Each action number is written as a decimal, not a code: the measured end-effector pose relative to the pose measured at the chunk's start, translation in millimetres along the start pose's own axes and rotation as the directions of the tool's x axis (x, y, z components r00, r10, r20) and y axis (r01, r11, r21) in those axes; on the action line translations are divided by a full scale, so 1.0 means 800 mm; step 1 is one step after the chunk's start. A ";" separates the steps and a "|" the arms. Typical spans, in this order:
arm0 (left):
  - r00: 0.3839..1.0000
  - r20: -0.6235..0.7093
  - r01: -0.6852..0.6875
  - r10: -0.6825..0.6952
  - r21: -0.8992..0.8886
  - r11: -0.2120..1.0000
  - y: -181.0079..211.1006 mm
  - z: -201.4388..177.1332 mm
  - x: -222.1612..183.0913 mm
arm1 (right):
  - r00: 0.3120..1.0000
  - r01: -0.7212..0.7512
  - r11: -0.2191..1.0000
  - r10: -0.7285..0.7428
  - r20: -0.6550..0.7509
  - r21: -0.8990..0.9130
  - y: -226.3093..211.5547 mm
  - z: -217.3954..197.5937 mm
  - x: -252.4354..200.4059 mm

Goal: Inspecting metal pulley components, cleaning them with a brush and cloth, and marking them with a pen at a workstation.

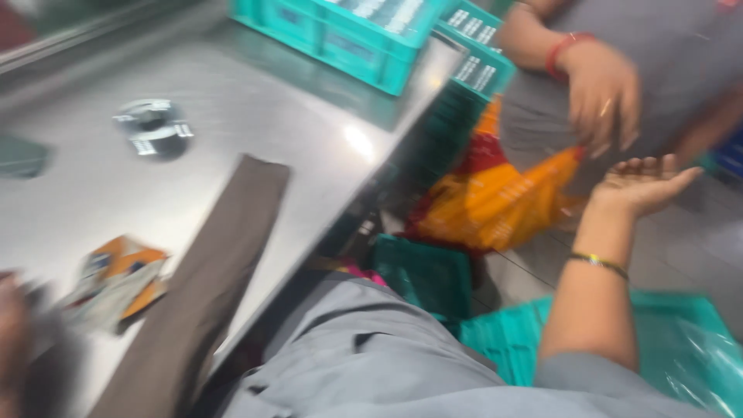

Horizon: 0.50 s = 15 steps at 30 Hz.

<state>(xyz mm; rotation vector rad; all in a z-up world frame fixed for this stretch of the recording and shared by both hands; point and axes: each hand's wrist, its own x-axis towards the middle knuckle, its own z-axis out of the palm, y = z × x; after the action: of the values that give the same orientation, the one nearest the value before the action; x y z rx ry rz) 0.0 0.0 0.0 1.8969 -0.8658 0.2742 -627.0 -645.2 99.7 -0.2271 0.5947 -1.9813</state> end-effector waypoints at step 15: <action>0.918 -0.313 0.252 -0.244 -0.015 0.968 0.044 -0.029 -0.003 | -0.558 0.399 0.915 0.189 0.808 0.062 0.351 0.131 -0.660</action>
<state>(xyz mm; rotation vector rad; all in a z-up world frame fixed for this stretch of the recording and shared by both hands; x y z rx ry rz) -21.2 12.1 34.1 1.8973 -0.4054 0.4180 -115.9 -317.9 99.6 -2.2942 -0.5439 -0.7799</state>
